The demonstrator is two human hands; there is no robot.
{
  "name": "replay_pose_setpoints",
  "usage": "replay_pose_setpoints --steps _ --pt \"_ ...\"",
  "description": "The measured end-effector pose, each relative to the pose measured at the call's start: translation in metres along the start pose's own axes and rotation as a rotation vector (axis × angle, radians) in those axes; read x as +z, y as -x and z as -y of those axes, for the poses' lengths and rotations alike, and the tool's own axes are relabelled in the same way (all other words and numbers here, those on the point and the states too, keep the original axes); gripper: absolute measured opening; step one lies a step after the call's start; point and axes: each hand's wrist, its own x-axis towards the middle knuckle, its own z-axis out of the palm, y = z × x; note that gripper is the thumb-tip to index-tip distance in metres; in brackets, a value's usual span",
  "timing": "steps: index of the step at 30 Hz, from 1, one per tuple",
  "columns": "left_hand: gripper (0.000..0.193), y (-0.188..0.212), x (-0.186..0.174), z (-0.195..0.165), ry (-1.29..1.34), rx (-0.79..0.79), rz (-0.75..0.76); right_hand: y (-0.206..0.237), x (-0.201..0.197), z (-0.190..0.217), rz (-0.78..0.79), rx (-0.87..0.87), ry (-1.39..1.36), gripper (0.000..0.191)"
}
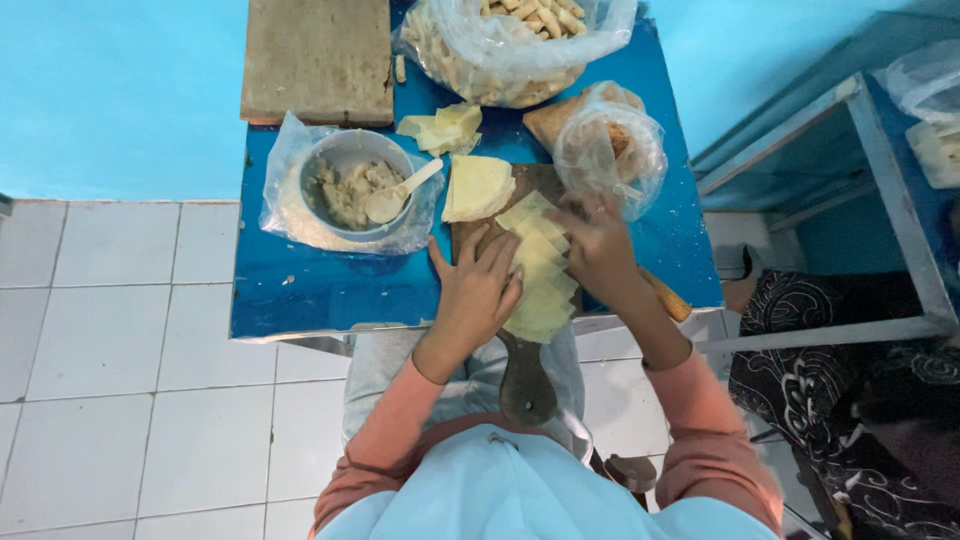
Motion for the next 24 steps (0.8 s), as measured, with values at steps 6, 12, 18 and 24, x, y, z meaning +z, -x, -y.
replay_pose_setpoints --steps 6,12,18,24 --pt "0.027 0.001 0.0 0.001 -0.008 0.016 0.01 0.018 -0.006 0.013 0.039 0.008 0.084 0.052" --pt "0.025 0.001 0.0 0.004 -0.003 0.027 0.021 0.019 -0.007 0.021 0.035 -0.01 0.059 0.052" --pt "0.025 0.001 0.001 0.007 0.023 0.013 0.027 0.024 -0.017 0.002 -0.09 0.152 0.013 0.041" --pt "0.029 0.001 0.001 0.01 0.001 0.015 0.037 0.002 -0.023 -0.06 -0.152 0.366 0.029 0.046"
